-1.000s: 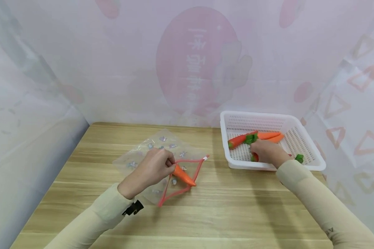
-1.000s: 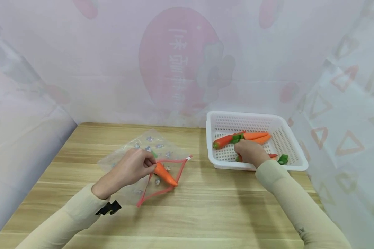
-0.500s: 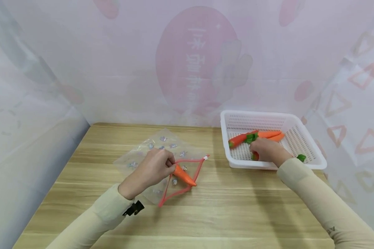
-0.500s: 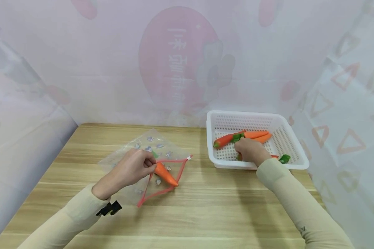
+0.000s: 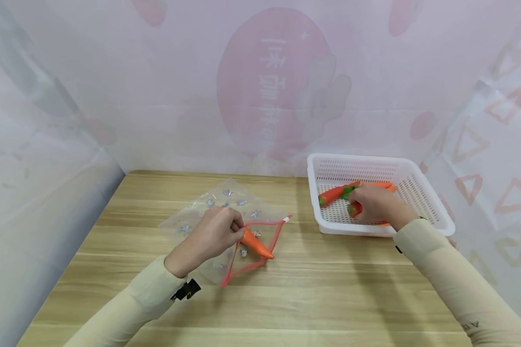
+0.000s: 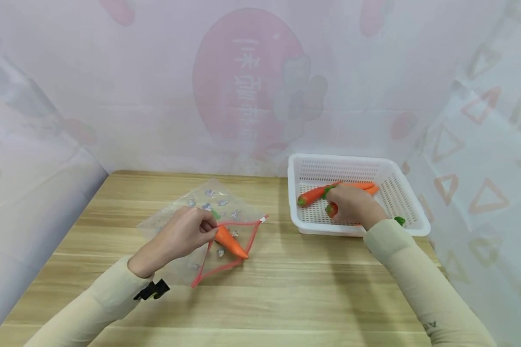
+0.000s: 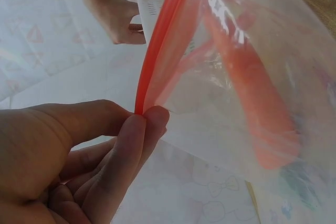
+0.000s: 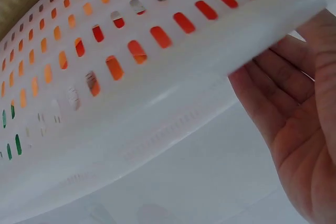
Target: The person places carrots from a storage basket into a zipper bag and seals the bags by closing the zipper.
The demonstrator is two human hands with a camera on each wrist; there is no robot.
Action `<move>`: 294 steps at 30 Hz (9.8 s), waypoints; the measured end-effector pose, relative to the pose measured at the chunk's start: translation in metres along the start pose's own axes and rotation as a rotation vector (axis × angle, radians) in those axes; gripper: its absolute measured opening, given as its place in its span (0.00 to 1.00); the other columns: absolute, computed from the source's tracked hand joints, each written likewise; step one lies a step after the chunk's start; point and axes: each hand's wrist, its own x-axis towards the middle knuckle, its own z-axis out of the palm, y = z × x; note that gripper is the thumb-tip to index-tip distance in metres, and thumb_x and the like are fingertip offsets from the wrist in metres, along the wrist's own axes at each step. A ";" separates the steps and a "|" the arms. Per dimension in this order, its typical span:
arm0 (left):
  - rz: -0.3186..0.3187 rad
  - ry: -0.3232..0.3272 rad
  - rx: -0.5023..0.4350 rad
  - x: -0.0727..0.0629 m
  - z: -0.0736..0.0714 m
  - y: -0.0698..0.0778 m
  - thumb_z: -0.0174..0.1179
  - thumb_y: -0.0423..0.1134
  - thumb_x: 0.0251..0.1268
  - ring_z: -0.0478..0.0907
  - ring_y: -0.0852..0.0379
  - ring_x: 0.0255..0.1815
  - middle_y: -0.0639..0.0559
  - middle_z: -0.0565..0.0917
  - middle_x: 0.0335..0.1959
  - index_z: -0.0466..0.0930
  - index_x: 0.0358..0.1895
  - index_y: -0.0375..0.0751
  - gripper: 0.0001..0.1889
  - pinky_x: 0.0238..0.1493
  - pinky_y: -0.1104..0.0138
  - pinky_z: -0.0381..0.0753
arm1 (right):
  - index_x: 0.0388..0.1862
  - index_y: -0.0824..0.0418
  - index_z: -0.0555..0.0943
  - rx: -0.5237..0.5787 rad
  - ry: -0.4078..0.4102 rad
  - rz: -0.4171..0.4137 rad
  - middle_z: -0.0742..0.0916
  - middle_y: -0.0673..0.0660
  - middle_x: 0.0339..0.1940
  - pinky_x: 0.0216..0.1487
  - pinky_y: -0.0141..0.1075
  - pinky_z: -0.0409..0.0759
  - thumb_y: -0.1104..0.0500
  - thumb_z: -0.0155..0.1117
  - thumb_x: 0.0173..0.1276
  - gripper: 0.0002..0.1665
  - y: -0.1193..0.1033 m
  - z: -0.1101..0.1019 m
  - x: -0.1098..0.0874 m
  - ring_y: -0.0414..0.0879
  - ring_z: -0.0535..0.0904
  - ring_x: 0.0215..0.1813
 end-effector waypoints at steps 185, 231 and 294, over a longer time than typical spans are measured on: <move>0.024 -0.002 0.021 0.000 0.002 0.010 0.64 0.26 0.61 0.86 0.63 0.29 0.51 0.91 0.28 0.90 0.31 0.38 0.06 0.34 0.68 0.87 | 0.47 0.63 0.88 0.200 0.520 0.061 0.86 0.51 0.30 0.27 0.30 0.74 0.50 0.81 0.63 0.21 -0.219 0.078 0.028 0.39 0.73 0.29; 0.038 0.003 -0.001 0.002 0.004 0.004 0.65 0.26 0.61 0.84 0.63 0.28 0.50 0.91 0.29 0.90 0.33 0.35 0.05 0.33 0.70 0.87 | 0.54 0.70 0.87 0.203 0.594 -0.080 0.93 0.63 0.48 0.48 0.48 0.91 0.61 0.81 0.61 0.24 -0.151 -0.005 -0.038 0.56 0.92 0.48; 0.017 -0.013 -0.010 0.000 0.006 0.005 0.65 0.25 0.62 0.84 0.64 0.28 0.49 0.91 0.30 0.90 0.34 0.33 0.04 0.33 0.71 0.87 | 0.54 0.67 0.84 -0.039 0.151 0.013 0.90 0.63 0.49 0.53 0.48 0.89 0.70 0.75 0.65 0.19 -0.031 0.036 0.066 0.56 0.87 0.48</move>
